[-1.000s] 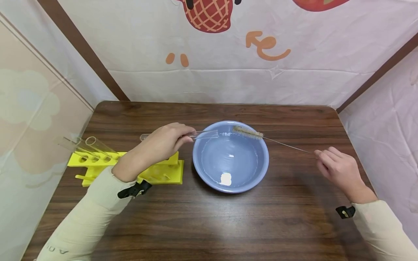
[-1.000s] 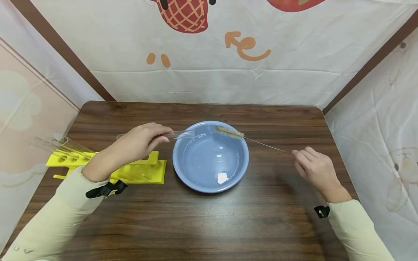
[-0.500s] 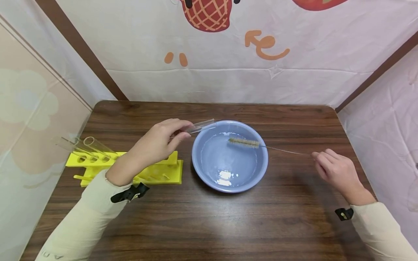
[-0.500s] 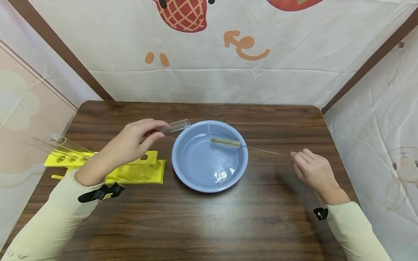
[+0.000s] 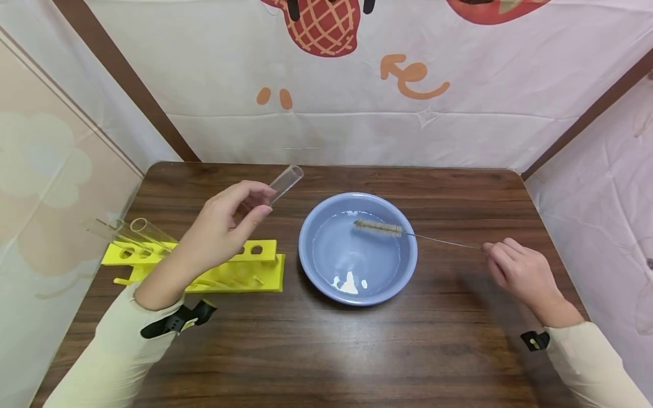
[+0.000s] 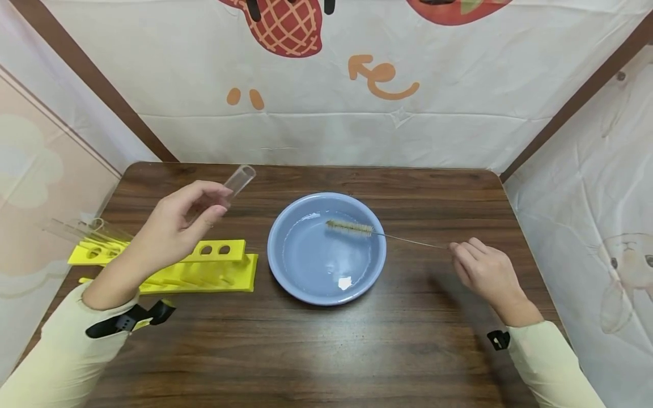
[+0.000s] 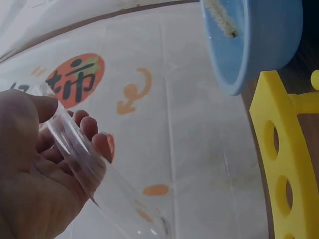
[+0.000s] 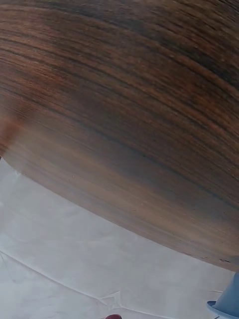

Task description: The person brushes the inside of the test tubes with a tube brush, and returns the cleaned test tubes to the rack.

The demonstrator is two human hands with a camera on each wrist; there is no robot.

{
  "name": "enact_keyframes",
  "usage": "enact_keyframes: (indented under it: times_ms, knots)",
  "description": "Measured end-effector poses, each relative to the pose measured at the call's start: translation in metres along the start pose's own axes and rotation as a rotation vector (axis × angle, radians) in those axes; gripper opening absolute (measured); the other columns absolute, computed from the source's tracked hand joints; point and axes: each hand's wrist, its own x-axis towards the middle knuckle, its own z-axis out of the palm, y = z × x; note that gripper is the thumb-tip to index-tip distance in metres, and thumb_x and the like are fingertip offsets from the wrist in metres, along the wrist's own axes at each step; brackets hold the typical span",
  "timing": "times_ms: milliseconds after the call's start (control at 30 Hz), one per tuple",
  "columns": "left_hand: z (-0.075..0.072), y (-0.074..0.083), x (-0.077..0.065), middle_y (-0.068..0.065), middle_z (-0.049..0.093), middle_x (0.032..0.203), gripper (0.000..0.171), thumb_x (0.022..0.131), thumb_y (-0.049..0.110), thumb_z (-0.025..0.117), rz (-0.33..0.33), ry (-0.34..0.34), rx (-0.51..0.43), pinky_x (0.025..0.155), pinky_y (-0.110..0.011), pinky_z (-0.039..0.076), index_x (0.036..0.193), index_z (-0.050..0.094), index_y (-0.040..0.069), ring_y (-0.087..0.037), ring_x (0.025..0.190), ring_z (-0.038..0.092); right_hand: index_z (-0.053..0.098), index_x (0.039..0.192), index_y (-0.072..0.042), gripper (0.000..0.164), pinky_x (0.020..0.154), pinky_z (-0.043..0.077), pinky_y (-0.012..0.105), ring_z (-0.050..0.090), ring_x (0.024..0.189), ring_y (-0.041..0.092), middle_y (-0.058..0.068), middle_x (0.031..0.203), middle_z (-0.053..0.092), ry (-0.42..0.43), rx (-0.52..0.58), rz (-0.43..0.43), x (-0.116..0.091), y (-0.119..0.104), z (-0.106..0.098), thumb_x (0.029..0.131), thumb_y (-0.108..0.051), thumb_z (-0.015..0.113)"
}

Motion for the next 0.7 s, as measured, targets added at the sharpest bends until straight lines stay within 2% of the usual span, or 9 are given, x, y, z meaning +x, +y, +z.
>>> enact_keyframes:
  times_ms: [133, 233, 367, 467, 567, 700]
  knots:
    - [-0.014, 0.006, -0.008, 0.002, 0.065, 0.097, 0.030, 0.092, -0.007, 0.068, -0.009, 0.101, -0.064, 0.065, -0.015, 0.046, 0.121, 0.065, 0.001, -0.009, 0.081, 0.059, 0.066, 0.085, 0.002, 0.027, 0.039, 0.037, 0.034, 0.052, 0.054, 0.022, 0.012, 0.073, 0.066, -0.007, -0.004, 0.004, 0.000, -0.001, -0.001, 0.099, -0.011, 0.047]
    - [-0.025, 0.008, -0.014, 0.004, 0.064, 0.095, 0.026, 0.093, -0.001, 0.069, 0.054, 0.222, -0.147, 0.063, -0.014, 0.047, 0.118, 0.064, -0.008, -0.006, 0.075, 0.059, 0.067, 0.086, 0.002, 0.027, 0.040, 0.039, 0.035, 0.053, 0.055, 0.022, 0.012, 0.074, 0.066, -0.009, -0.003, 0.005, 0.000, -0.001, -0.001, 0.098, -0.011, 0.047]
    - [-0.036, 0.010, -0.017, -0.004, 0.064, 0.089, 0.034, 0.092, 0.004, 0.074, 0.185, 0.415, -0.427, 0.062, -0.014, 0.049, 0.111, 0.059, -0.021, -0.009, 0.069, 0.060, 0.067, 0.087, 0.002, 0.027, 0.041, 0.040, 0.037, 0.053, 0.056, 0.022, 0.012, 0.073, 0.065, -0.016, -0.002, 0.005, -0.001, 0.000, -0.001, 0.098, -0.013, 0.047]
    - [-0.046, 0.013, -0.018, -0.013, 0.062, 0.083, 0.031, 0.088, -0.004, 0.074, 0.259, 0.547, -0.643, 0.061, -0.016, 0.050, 0.104, 0.057, -0.024, -0.015, 0.066, 0.061, 0.066, 0.087, 0.002, 0.028, 0.041, 0.040, 0.037, 0.053, 0.056, 0.022, 0.012, 0.072, 0.064, -0.026, -0.003, 0.004, -0.001, 0.000, -0.001, 0.098, -0.014, 0.046]
    - [-0.057, 0.016, -0.022, -0.016, 0.061, 0.081, 0.026, 0.086, -0.008, 0.073, 0.266, 0.637, -0.712, 0.061, -0.018, 0.051, 0.100, 0.056, -0.022, -0.017, 0.065, 0.060, 0.066, 0.086, 0.002, 0.028, 0.042, 0.041, 0.037, 0.053, 0.056, 0.022, 0.012, 0.072, 0.064, -0.031, -0.003, 0.003, 0.000, -0.001, -0.001, 0.098, -0.014, 0.046]
    - [-0.072, 0.018, -0.033, -0.018, 0.061, 0.083, 0.026, 0.084, -0.011, 0.072, 0.222, 0.714, -0.755, 0.062, -0.019, 0.052, 0.099, 0.054, -0.021, -0.019, 0.064, 0.061, 0.066, 0.086, 0.002, 0.029, 0.042, 0.041, 0.037, 0.053, 0.056, 0.022, 0.012, 0.072, 0.064, -0.029, -0.004, 0.003, 0.001, -0.001, -0.002, 0.098, -0.014, 0.046]
